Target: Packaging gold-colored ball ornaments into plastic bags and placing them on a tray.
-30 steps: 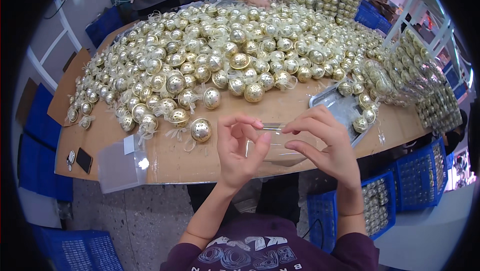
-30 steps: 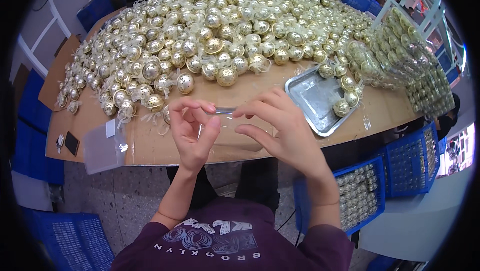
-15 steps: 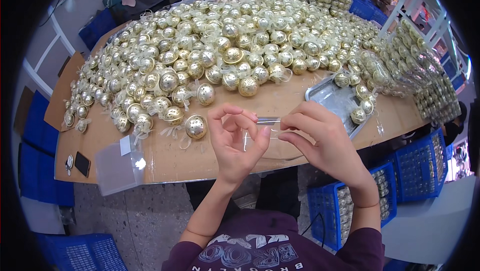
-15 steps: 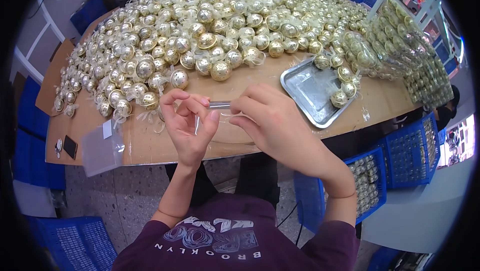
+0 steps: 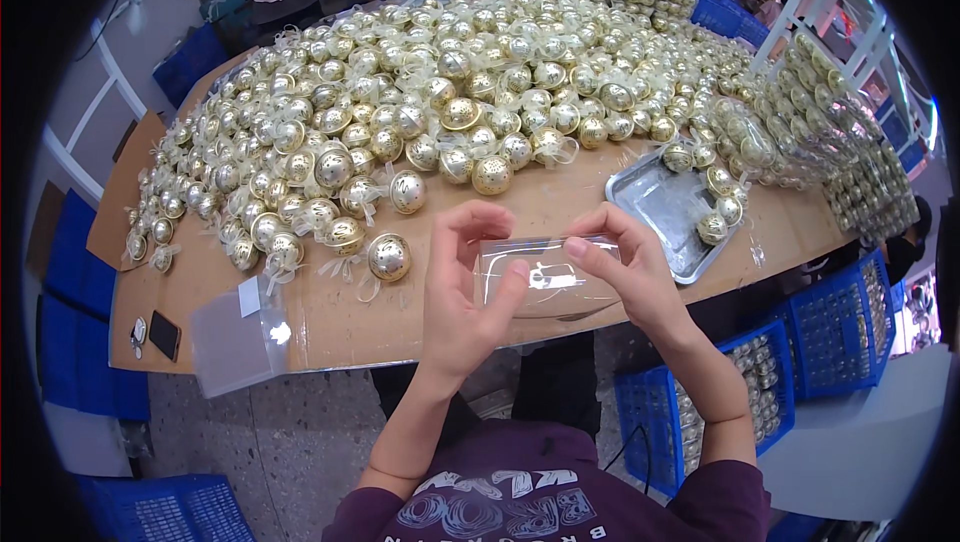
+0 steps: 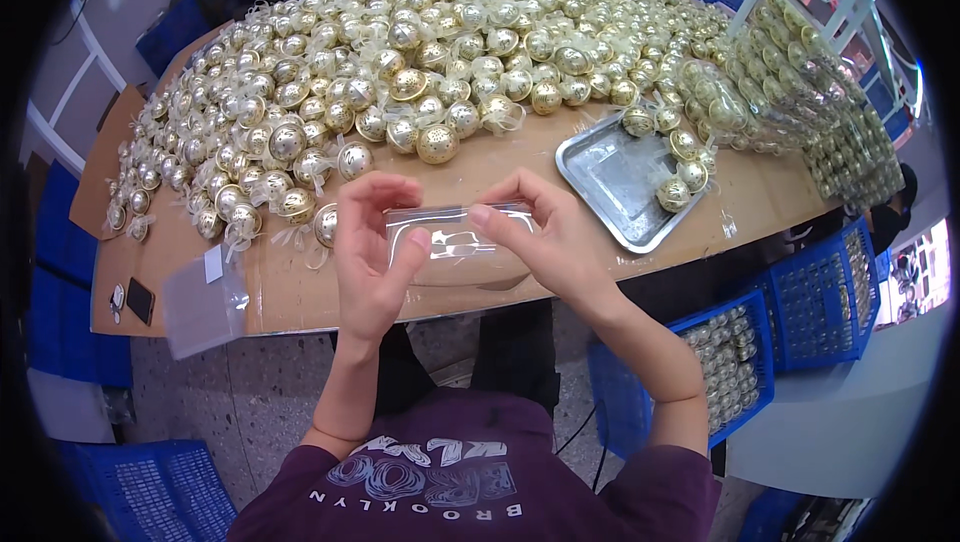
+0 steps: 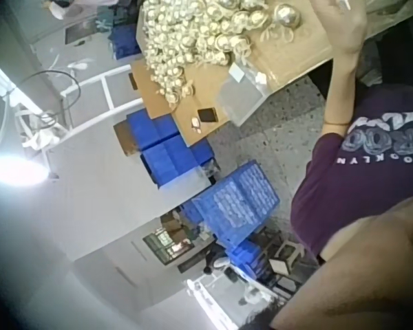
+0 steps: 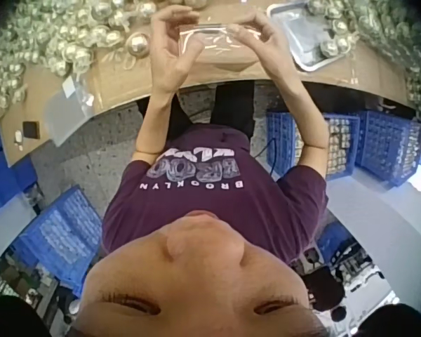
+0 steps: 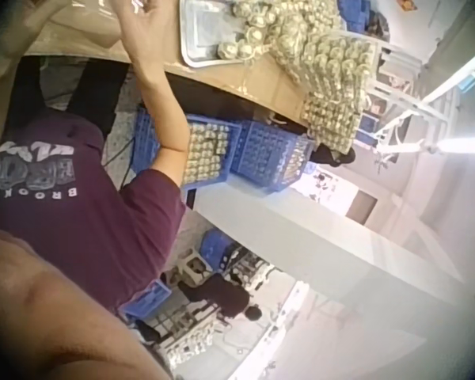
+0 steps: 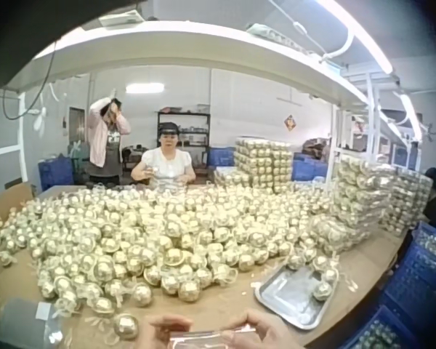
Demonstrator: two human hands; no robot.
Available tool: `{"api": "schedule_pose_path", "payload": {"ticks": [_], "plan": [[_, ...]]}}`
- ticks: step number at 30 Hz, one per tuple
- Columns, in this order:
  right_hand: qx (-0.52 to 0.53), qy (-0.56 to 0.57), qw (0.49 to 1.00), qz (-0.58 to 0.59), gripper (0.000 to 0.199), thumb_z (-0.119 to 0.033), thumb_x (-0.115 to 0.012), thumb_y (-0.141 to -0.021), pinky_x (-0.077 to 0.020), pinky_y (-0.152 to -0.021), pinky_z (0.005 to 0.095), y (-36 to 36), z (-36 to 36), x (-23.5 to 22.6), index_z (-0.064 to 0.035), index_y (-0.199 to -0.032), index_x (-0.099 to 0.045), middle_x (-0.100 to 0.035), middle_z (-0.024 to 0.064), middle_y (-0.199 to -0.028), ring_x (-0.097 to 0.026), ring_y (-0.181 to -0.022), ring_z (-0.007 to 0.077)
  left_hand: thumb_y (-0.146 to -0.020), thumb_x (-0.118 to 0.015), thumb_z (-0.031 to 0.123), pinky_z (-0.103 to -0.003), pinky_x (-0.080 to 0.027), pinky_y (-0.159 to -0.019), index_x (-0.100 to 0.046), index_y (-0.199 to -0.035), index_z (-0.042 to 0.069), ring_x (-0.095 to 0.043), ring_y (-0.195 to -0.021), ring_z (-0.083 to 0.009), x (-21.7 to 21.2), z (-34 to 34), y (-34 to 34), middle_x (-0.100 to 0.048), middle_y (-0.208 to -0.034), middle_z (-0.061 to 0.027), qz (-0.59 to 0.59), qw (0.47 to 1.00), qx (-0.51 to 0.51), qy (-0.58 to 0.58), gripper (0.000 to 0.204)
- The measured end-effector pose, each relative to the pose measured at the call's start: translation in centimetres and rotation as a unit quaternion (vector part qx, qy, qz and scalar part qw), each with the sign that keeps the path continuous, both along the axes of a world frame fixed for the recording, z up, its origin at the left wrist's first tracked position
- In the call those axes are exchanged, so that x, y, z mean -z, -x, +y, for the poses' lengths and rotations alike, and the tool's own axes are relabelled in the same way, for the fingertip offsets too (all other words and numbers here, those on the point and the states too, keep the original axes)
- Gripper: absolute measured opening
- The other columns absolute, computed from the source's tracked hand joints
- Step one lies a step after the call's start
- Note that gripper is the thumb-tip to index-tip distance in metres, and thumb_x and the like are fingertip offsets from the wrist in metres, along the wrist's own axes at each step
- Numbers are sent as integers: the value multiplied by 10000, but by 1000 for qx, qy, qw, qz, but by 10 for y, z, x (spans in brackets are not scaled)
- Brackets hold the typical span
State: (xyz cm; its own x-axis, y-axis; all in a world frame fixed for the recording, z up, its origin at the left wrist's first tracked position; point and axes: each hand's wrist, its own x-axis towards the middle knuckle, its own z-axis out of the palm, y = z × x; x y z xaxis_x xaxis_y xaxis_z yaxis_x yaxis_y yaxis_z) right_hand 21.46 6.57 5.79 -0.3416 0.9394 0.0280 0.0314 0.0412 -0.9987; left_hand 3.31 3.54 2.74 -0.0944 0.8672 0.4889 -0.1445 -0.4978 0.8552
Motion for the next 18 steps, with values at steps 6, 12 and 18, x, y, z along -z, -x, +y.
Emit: {"api": "schedule_pose_path", "payload": {"ticks": [6, 12, 18], "plan": [[-15, -32, 993, 112, 151, -129, -648, -870, -438, -850, 286, 0, 3, 19, -8, -943, -594, -586, 55, -944, -545, -949, 115, -777, -552, -36, -274, -417, -872, -483, -1170, 23, -555, -964, -154, -11, -6, -6, -563, -1019, -83, -47, 994, 18, 99, 403], [3, -457, 889, -39, 235, -169, -695, -845, -422, -977, 414, -7, -5, 13, -40, -1038, -661, -625, 133, -1136, -561, -1131, 246, -818, -488, 1, -287, -407, -871, -613, -882, -17, -557, -973, -171, -3, -8, 3, -587, -994, -113, 38, 999, -1, 27, 141], [-67, -510, 852, -100, 276, -197, -790, -717, -377, -1028, 527, -15, -8, 22, -87, -964, -736, -695, 83, -1071, -604, -1123, 315, -786, -741, 290, -364, -460, -881, -667, -1007, 34, -574, -1053, -269, 17, -3, 20, -598, -1110, -147, 230, 944, -22, -234, 346]]}}
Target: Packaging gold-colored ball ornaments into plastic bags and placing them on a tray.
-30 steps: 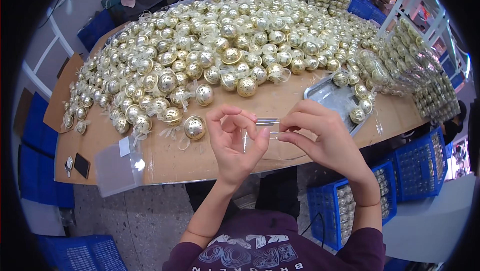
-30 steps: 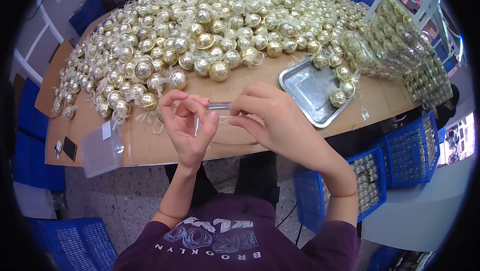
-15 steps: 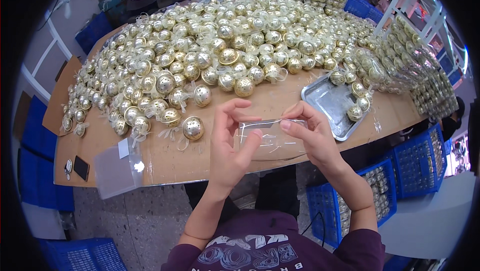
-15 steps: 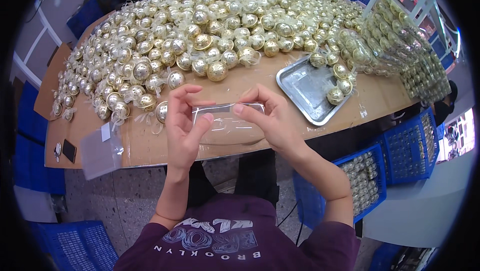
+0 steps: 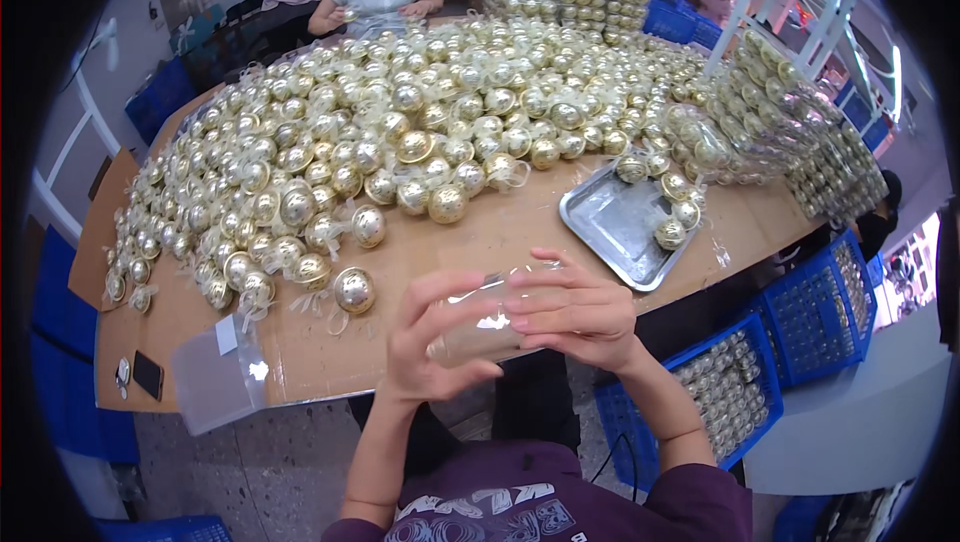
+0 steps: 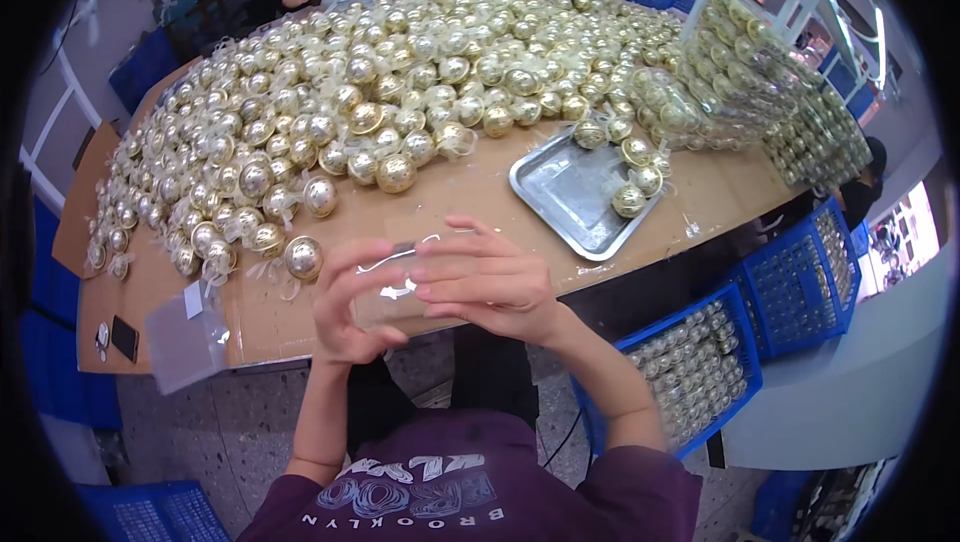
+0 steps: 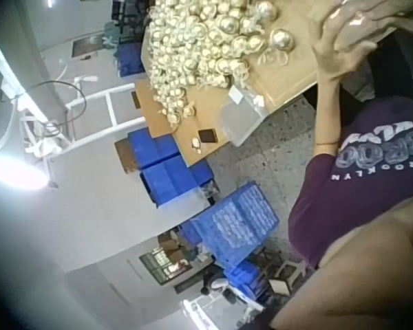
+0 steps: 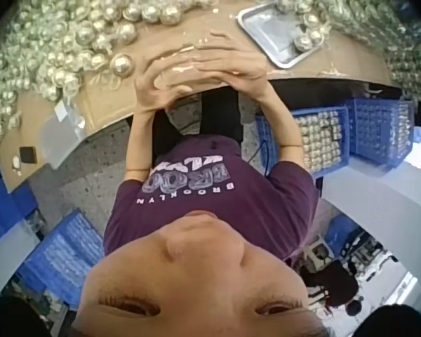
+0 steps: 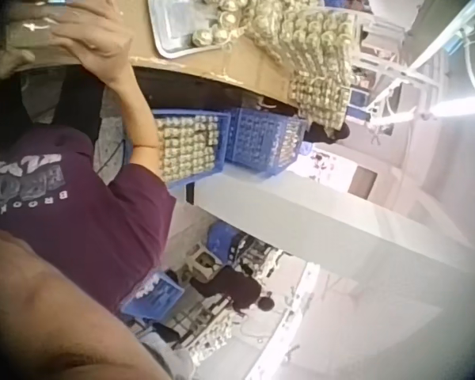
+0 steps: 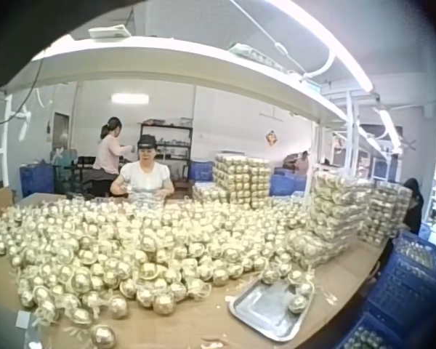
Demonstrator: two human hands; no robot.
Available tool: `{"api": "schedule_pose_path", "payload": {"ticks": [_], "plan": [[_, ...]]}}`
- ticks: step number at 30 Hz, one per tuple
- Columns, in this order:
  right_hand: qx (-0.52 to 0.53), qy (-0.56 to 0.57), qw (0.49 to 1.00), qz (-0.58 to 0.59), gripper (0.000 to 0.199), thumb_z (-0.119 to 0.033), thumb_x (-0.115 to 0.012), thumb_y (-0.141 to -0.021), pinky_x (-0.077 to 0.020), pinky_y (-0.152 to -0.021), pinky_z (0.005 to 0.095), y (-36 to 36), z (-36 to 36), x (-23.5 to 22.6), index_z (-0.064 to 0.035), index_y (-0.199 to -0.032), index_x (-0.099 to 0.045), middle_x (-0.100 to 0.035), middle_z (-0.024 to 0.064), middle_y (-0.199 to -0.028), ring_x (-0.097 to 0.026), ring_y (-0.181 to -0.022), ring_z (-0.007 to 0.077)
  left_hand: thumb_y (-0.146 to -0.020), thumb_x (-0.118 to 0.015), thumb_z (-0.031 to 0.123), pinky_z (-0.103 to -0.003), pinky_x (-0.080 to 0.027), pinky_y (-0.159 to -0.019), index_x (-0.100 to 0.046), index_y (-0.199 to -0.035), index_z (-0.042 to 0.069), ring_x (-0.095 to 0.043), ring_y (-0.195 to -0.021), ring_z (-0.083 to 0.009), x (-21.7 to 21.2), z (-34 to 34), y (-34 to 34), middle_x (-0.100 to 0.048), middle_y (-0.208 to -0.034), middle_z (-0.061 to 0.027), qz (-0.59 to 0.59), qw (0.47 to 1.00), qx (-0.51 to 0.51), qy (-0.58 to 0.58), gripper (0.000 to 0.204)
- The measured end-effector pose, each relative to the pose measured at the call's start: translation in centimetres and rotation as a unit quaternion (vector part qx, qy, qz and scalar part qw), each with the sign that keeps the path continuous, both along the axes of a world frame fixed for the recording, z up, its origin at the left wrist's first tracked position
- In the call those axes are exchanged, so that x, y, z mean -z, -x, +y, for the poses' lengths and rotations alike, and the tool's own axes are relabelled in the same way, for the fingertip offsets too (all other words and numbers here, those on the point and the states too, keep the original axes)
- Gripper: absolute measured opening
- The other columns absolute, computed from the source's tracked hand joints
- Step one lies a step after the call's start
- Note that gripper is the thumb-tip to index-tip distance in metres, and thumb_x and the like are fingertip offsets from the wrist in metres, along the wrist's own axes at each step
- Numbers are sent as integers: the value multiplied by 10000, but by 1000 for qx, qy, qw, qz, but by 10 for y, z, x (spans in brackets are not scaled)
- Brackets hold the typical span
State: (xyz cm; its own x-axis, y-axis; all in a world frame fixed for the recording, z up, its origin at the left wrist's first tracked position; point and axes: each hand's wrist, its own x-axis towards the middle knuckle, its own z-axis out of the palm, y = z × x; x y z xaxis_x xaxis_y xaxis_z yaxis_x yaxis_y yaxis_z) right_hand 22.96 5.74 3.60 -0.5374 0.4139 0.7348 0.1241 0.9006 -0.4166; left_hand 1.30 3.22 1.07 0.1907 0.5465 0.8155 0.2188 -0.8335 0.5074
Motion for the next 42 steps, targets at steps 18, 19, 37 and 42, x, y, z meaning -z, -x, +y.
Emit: {"api": "schedule_pose_path", "payload": {"ticks": [18, 19, 37, 42], "plan": [[131, 198, 971, -13, 329, -175, -711, -796, -398, -1022, 432, -21, 102, -5, -41, -1094, -668, -626, 141, -1194, -585, -1128, 292, -760, -765, 169, -430, -505, -905, -561, -1146, 33, -584, -1061, -329, 13, -11, 38, -580, -1217, -148, 2, 966, -222, -132, 457], [240, 176, 954, -44, 365, -201, -714, -783, -421, -989, 414, -40, 148, 11, -35, -1104, -654, -614, 155, -1191, -578, -1113, 312, -809, -702, 157, -450, -472, -925, -466, -1185, 11, -557, -1098, -321, 23, -12, 42, -493, -1307, -214, -83, 961, -236, -120, 468], [253, 231, 939, -14, 675, -200, -892, -585, -478, -790, 297, -46, 98, 77, -39, -1126, -522, -575, 69, -954, -577, -869, 158, -908, -551, 188, -390, -321, -1062, -525, -1344, 109, -389, -1311, -301, 60, -53, 59, -349, -1456, -183, -69, 862, -376, 332, 444], [264, 324, 908, -36, 660, -196, -898, -597, -488, -819, 310, -53, 52, 94, -44, -1110, -511, -581, 76, -1030, -581, -952, 176, -890, -581, 202, -414, -292, -1092, -518, -1352, 113, -341, -1356, -335, 67, -50, 64, -271, -1505, -208, -20, 901, -286, 325, 475]]}}
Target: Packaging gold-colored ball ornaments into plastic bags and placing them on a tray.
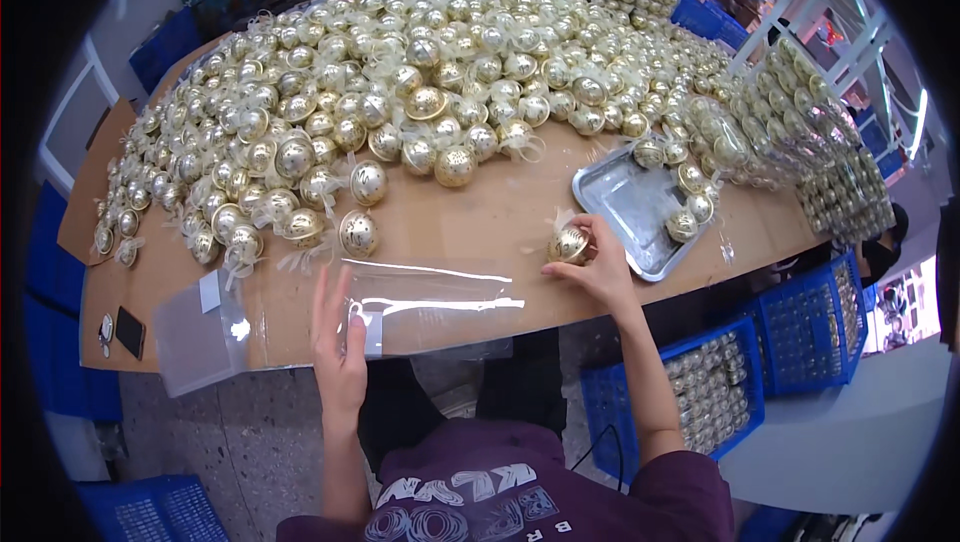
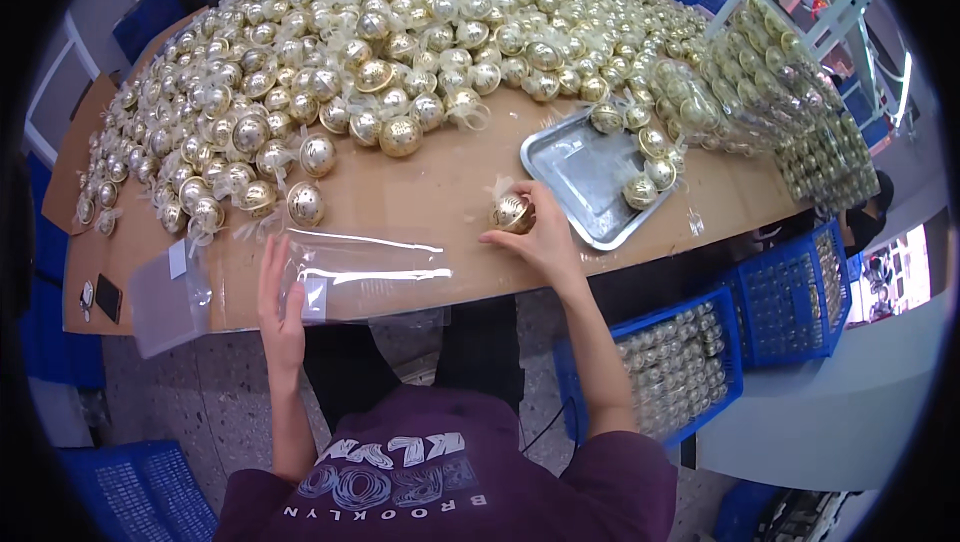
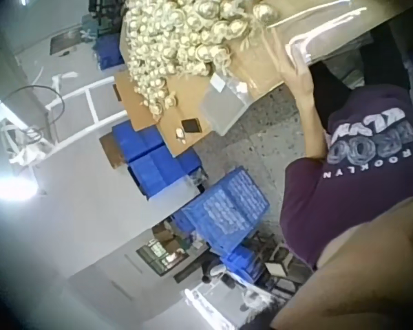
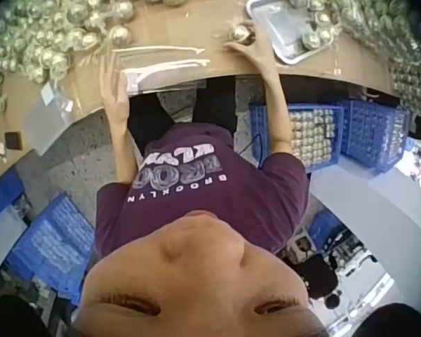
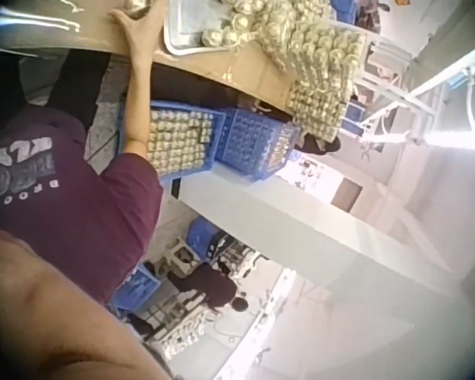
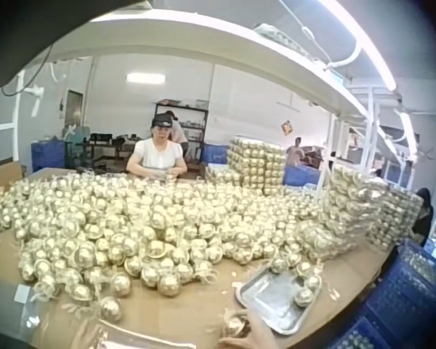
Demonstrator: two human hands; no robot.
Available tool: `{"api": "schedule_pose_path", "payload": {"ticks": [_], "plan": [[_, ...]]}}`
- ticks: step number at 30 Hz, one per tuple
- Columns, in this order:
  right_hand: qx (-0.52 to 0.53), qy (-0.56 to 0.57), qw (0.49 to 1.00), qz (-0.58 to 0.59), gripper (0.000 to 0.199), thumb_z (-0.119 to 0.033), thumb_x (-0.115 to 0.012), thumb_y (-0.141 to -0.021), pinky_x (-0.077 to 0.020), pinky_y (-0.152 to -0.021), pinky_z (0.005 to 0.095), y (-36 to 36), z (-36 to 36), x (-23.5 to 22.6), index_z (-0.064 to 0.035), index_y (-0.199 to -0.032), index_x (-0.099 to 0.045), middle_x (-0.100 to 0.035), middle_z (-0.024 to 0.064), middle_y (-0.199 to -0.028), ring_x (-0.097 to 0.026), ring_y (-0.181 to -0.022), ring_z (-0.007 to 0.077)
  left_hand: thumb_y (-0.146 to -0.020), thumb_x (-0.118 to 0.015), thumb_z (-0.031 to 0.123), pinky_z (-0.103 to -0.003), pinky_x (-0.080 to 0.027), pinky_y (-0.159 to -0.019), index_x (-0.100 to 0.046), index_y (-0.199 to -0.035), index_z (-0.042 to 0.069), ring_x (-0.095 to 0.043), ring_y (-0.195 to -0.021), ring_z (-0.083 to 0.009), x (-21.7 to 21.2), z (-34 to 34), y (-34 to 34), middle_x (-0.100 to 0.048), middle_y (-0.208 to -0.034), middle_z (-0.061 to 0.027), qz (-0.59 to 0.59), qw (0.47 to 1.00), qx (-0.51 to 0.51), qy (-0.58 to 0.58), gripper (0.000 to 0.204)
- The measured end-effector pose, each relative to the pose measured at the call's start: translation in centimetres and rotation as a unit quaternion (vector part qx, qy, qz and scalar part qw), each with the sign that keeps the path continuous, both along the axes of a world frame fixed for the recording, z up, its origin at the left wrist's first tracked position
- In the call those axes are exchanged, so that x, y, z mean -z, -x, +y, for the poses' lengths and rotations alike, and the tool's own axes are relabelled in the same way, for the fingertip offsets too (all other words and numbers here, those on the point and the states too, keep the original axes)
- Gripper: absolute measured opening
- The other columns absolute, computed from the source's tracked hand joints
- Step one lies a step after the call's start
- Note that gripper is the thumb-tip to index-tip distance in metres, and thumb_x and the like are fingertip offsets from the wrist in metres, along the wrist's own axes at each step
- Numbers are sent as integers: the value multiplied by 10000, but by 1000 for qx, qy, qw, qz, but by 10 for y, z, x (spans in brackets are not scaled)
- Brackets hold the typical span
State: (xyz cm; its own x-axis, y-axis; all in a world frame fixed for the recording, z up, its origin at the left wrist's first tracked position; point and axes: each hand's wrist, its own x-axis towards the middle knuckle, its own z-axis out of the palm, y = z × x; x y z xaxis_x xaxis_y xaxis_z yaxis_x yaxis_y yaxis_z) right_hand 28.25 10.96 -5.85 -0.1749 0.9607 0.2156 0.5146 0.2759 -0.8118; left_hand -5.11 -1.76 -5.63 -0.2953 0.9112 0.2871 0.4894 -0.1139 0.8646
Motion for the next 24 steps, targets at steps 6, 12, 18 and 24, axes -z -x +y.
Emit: {"api": "schedule_pose_path", "payload": {"ticks": [6, 12, 18, 24], "plan": [[-25, -228, 949, -218, 665, -109, -766, -746, -499, -788, 307, 9, -42, -9, -53, -1338, -471, -544, 133, -1234, -600, -978, 224, -618, -862, 193, -423, -339, -1080, -484, -1379, 123, -274, -1398, -345, -19, -9, 0, -159, -1552, -190, 55, 985, 156, 41, 853], [-52, 85, 993, 63, 592, -61, -790, -714, -499, -734, 256, 15, -40, -4, -12, -1237, -517, -575, 67, -1094, -592, -902, 120, -571, -839, 55, -422, -321, -1098, -458, -1391, 99, -252, -1410, -331, -18, -9, 0, -134, -1566, -158, 76, 980, 174, 54, 905], [-185, 72, 979, -42, 625, -122, -851, -660, -480, -885, 309, 48, -67, -10, 10, -1193, -552, -598, 65, -1081, -593, -992, 167, -614, -833, 91, -419, -333, -1096, -443, -1404, 146, -249, -1407, -335, -10, -10, 4, -161, -1557, -153, 72, 981, 178, 28, 883], [-210, 184, 959, 39, 565, -26, -740, -776, -490, -842, 260, 121, -50, 9, 6, -1294, -517, -625, 50, -1071, -586, -998, 109, -741, -750, 109, -493, -265, -1123, -407, -1423, 151, -209, -1399, -418, -9, -16, -11, -289, -1518, -104, 114, 945, 306, 11, 765]]}}
